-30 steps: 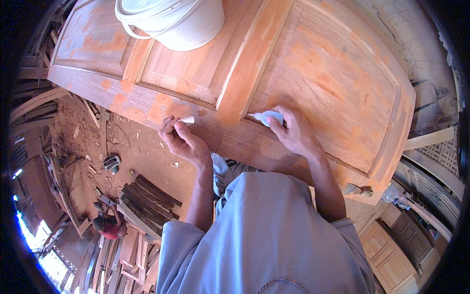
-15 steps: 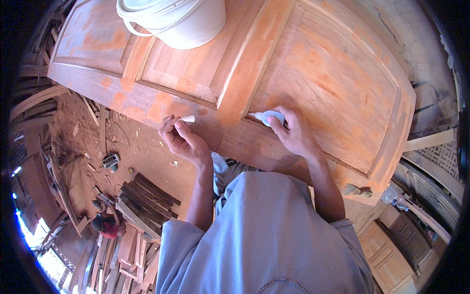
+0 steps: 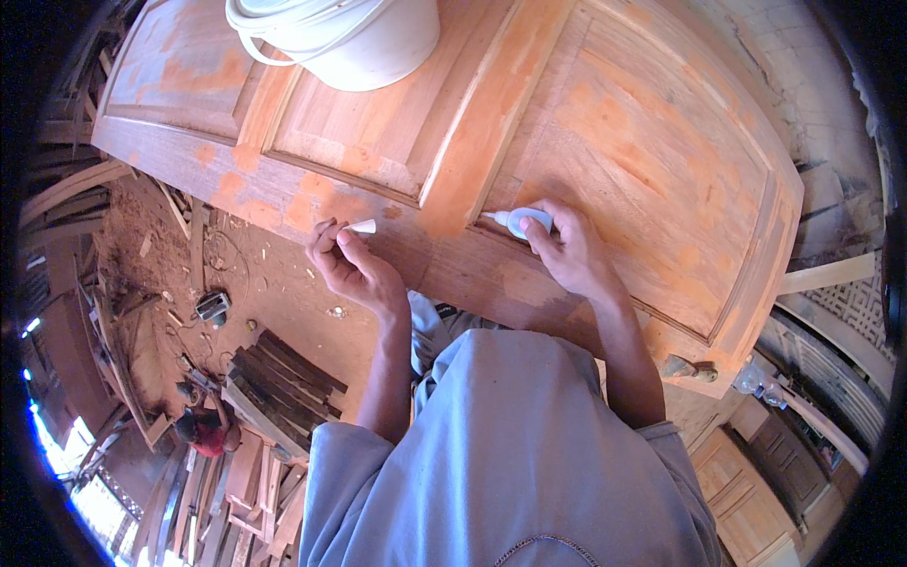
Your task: The person applies a reddish-brown stain to a wooden cabinet door using a brush, then uses a white tube to apply filler into the grooves and joints. They smooth the filler with a finger and continue applying stain to the surface.
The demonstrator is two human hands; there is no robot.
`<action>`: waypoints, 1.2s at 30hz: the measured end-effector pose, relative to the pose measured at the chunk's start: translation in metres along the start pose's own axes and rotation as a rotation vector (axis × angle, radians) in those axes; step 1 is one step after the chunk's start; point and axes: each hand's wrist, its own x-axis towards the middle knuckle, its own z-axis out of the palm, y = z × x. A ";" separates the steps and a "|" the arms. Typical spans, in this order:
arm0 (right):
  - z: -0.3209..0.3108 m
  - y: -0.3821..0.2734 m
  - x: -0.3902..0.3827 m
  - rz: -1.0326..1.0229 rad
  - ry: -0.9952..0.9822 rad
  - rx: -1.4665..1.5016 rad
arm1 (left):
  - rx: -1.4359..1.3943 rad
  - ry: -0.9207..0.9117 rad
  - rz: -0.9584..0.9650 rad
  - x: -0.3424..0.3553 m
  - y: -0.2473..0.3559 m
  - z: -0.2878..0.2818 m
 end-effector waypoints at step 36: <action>0.035 -0.017 -0.015 -0.123 0.288 -0.001 | -0.010 0.012 -0.007 0.000 0.004 0.001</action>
